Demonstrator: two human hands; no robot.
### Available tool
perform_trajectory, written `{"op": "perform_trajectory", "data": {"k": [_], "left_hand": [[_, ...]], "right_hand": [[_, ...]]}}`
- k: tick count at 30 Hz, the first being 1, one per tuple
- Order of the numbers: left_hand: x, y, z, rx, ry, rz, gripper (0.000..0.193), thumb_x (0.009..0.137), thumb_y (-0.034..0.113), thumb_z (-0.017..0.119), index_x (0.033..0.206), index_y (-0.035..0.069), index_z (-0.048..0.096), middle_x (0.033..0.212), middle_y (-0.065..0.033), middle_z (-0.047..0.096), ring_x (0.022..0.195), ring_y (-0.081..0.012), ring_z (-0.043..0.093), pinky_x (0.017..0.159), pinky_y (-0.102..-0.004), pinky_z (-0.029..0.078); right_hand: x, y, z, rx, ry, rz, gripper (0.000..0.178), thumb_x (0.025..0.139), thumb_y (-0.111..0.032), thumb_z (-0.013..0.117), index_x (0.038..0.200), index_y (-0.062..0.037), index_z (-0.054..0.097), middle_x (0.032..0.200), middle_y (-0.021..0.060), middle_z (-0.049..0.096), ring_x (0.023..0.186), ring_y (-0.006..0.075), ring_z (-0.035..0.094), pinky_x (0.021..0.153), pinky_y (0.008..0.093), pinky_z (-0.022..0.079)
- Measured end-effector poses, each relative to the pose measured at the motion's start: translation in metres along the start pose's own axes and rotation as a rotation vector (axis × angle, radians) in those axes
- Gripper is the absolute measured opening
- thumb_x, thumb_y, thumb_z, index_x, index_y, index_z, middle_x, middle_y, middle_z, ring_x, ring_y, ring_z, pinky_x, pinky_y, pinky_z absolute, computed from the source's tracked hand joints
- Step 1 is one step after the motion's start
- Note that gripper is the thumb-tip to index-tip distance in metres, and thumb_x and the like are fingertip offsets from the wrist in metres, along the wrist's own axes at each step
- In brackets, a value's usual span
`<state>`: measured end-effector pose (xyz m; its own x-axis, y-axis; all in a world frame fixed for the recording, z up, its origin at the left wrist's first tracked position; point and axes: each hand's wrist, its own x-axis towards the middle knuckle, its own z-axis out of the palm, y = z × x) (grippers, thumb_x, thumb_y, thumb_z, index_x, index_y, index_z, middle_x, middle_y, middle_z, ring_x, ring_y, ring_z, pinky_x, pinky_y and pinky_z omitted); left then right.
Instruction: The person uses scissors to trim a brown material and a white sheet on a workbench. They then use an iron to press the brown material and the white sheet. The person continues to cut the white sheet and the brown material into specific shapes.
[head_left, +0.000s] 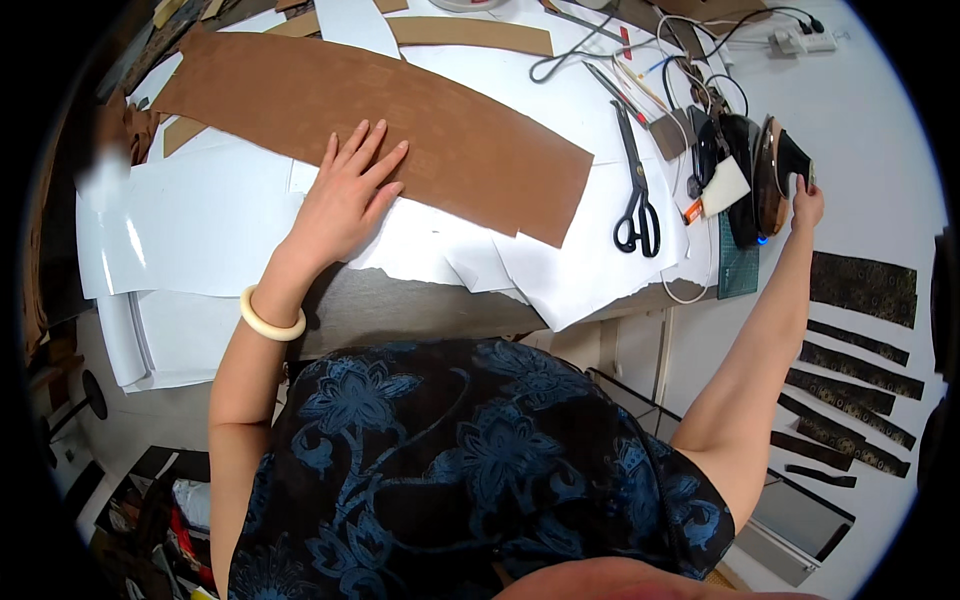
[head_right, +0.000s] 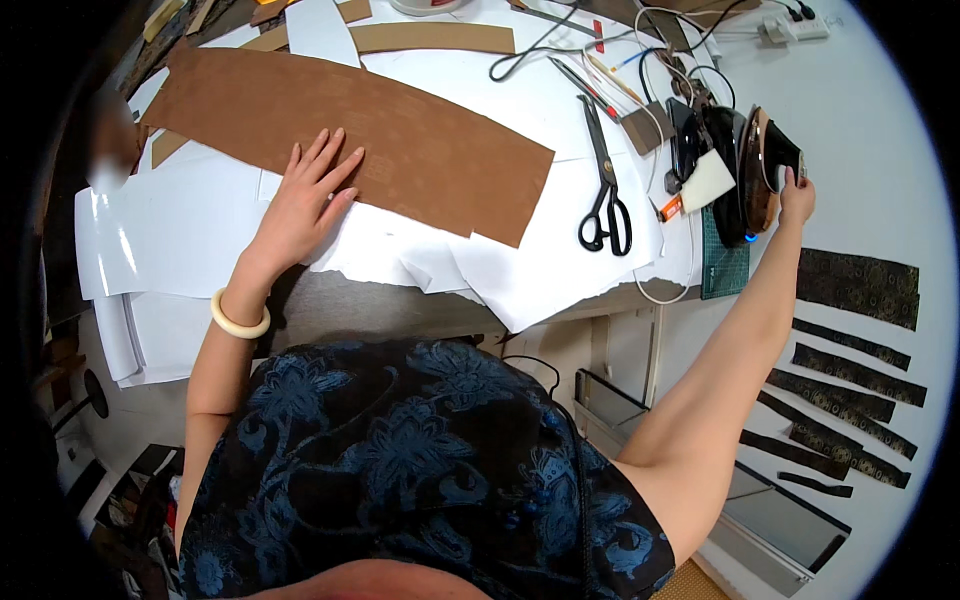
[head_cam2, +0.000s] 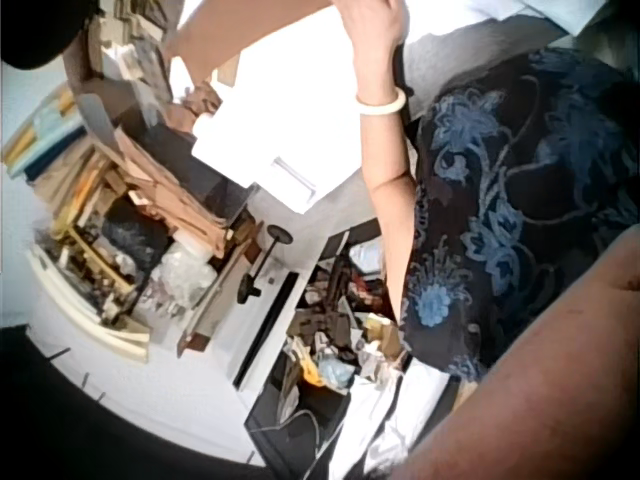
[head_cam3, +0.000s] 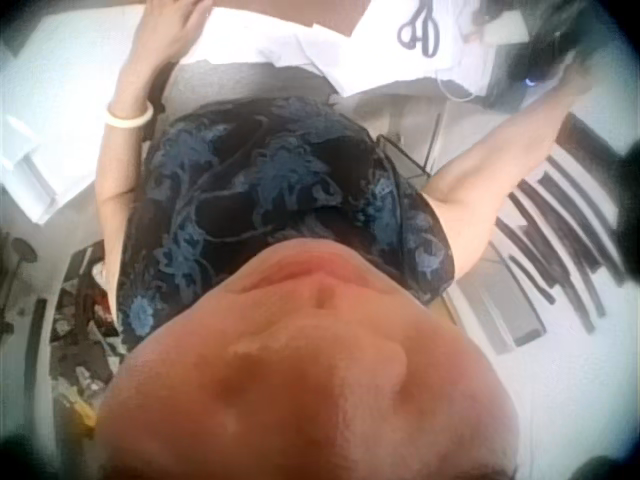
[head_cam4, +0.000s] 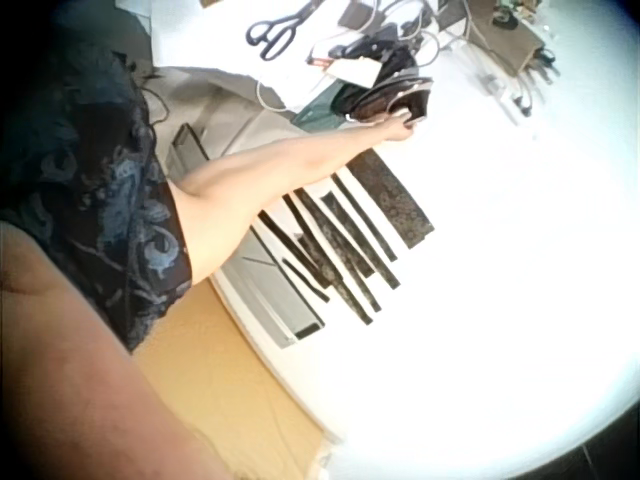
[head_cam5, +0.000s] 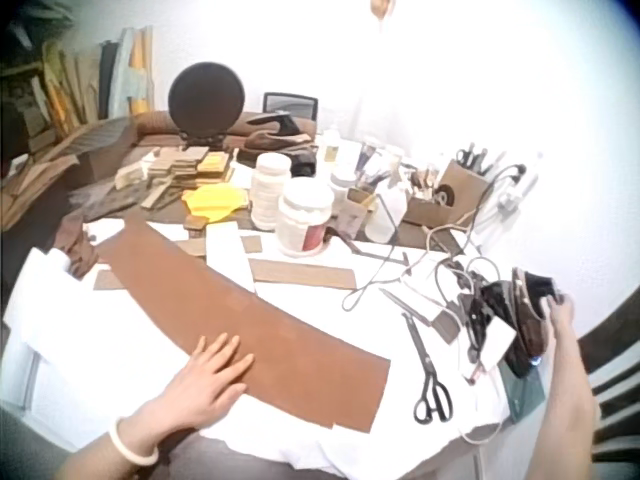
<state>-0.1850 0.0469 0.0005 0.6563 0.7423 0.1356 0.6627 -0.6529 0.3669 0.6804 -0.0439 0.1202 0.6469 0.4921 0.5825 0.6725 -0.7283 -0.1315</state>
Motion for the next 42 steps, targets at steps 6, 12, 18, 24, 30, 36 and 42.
{"op": "perform_trajectory", "data": {"k": [6, 12, 18, 24, 30, 36, 42], "left_hand": [[0.013, -0.042, -0.022, 0.013, 0.083, 0.041, 0.048, 0.100, 0.029, 0.055, 0.141, 0.005, 0.052, 0.153, -0.0189, 0.040, 0.145, -0.0374, 0.032, 0.122, -0.0483, 0.022], [0.066, -0.055, -0.001, 0.028, 0.037, 0.207, 0.049, 0.104, 0.028, 0.046, 0.148, 0.007, 0.043, 0.158, -0.0160, 0.034, 0.149, -0.0338, 0.025, 0.123, -0.0456, 0.019], [0.070, -0.067, 0.032, 0.169, 0.136, 0.218, 0.051, 0.105, 0.030, 0.044, 0.150, 0.007, 0.040, 0.158, -0.0160, 0.033, 0.148, -0.0347, 0.025, 0.122, -0.0480, 0.018], [0.070, -0.063, 0.034, 0.174, 0.133, 0.211, 0.052, 0.105, 0.031, 0.043, 0.151, 0.007, 0.039, 0.158, -0.0156, 0.033, 0.148, -0.0341, 0.026, 0.122, -0.0482, 0.019], [0.069, -0.064, 0.033, 0.167, 0.136, 0.193, 0.052, 0.105, 0.033, 0.042, 0.151, 0.008, 0.039, 0.159, -0.0146, 0.033, 0.148, -0.0336, 0.026, 0.123, -0.0478, 0.018], [0.068, -0.065, 0.033, 0.144, 0.142, 0.192, 0.052, 0.105, 0.034, 0.043, 0.151, 0.010, 0.040, 0.159, -0.0137, 0.033, 0.148, -0.0331, 0.026, 0.123, -0.0475, 0.018], [0.070, -0.066, 0.033, 0.129, 0.149, 0.196, 0.052, 0.105, 0.034, 0.043, 0.150, 0.009, 0.041, 0.158, -0.0139, 0.034, 0.148, -0.0332, 0.027, 0.123, -0.0472, 0.017]], "right_hand": [[-0.086, -0.173, -0.135, 0.080, 0.091, -0.362, 0.064, 0.087, -0.056, 0.069, 0.110, 0.0027, 0.062, 0.093, 0.0168, 0.071, 0.087, 0.0328, 0.068, 0.080, 0.0406, 0.052], [-0.172, -0.301, -0.205, 0.497, -0.351, -0.601, 0.052, 0.091, -0.051, 0.066, 0.120, -0.0081, 0.062, 0.083, 0.0187, 0.070, 0.071, 0.0277, 0.070, 0.066, 0.0357, 0.054], [-0.301, -0.413, -0.168, 0.468, -0.519, -0.867, 0.048, 0.093, -0.044, 0.069, 0.119, -0.0043, 0.060, 0.071, 0.0129, 0.063, 0.063, 0.0238, 0.064, 0.061, 0.0335, 0.050], [-0.336, -0.447, -0.157, 0.369, -0.608, -0.928, 0.045, 0.094, -0.044, 0.063, 0.111, -0.0028, 0.059, 0.074, 0.0165, 0.069, 0.071, 0.0370, 0.068, 0.064, 0.0449, 0.053], [-0.337, -0.438, -0.157, 0.323, -0.549, -0.872, 0.041, 0.094, -0.043, 0.063, 0.107, -0.0046, 0.059, 0.073, 0.0138, 0.069, 0.070, 0.0360, 0.067, 0.063, 0.0448, 0.053], [-0.332, -0.417, -0.152, 0.239, -0.541, -0.777, 0.041, 0.094, -0.044, 0.063, 0.104, -0.0040, 0.056, 0.069, 0.0134, 0.068, 0.069, 0.0380, 0.067, 0.061, 0.0466, 0.052], [-0.325, -0.398, -0.147, 0.227, -0.486, -0.712, 0.042, 0.094, -0.043, 0.063, 0.103, -0.0025, 0.057, 0.070, 0.0166, 0.068, 0.070, 0.0399, 0.067, 0.062, 0.0471, 0.054]]}}
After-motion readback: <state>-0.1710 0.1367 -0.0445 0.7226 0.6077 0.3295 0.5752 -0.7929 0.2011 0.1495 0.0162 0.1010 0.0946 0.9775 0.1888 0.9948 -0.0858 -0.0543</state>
